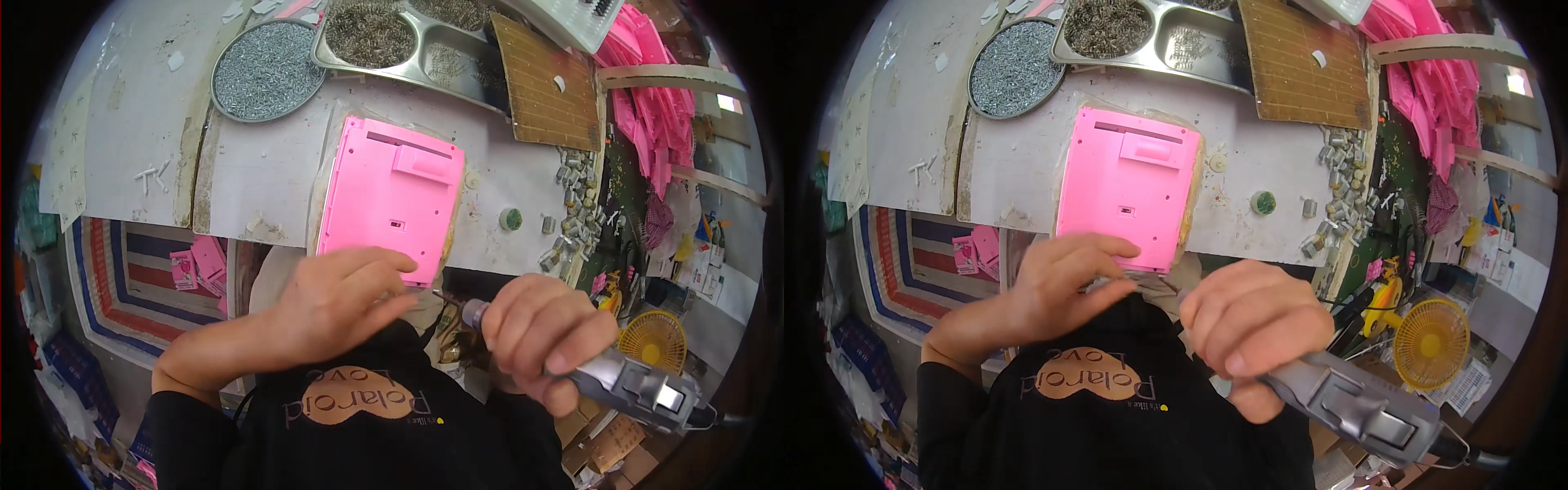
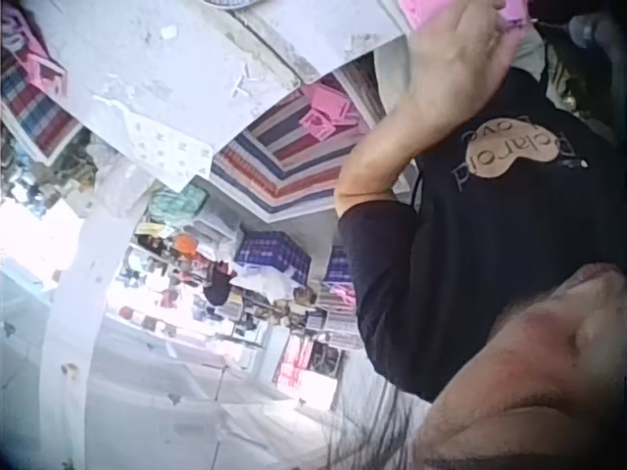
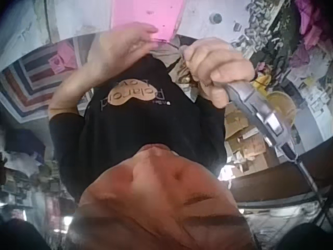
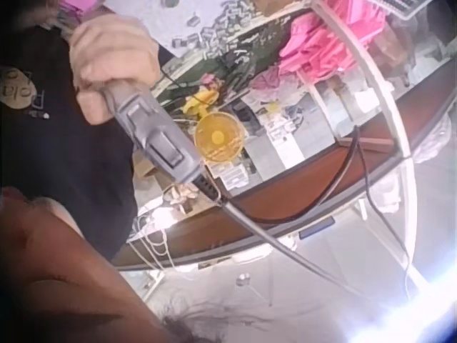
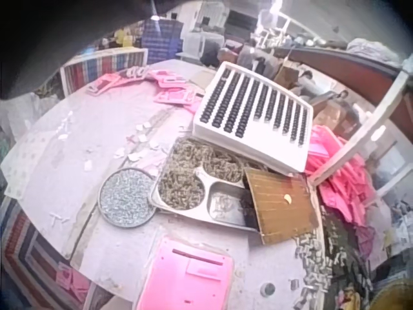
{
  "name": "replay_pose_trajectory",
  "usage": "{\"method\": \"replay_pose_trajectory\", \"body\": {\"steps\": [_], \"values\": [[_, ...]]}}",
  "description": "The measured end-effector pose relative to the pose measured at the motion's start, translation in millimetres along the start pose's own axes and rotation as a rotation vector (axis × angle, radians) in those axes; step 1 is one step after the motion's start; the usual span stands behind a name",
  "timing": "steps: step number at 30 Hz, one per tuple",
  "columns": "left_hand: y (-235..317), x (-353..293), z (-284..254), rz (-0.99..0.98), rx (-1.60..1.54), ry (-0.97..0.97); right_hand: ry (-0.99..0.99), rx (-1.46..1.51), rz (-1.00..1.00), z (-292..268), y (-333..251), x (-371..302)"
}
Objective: Assembling the internal components of a pink plastic toy, including soldering wires and driving screws.
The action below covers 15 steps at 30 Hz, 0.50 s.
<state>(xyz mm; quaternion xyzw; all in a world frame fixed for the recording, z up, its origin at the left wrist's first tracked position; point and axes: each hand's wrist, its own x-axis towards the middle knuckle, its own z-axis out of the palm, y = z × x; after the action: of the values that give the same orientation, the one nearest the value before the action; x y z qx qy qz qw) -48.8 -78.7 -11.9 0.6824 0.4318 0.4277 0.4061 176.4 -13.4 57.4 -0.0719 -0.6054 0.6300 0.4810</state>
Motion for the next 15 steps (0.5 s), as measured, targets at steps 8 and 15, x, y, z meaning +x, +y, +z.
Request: {"method": "replay_pose_trajectory", "body": {"steps": [8,15], "values": [[1.4,-2.8,33.5,-0.181,-0.676,0.054,0.015,0.120,-0.033,11.6,-17.2,9.6],[-2.9,-2.3,24.1,0.164,-0.168,0.087,0.014,0.151,-0.048,9.8,-20.6,7.5]]}}
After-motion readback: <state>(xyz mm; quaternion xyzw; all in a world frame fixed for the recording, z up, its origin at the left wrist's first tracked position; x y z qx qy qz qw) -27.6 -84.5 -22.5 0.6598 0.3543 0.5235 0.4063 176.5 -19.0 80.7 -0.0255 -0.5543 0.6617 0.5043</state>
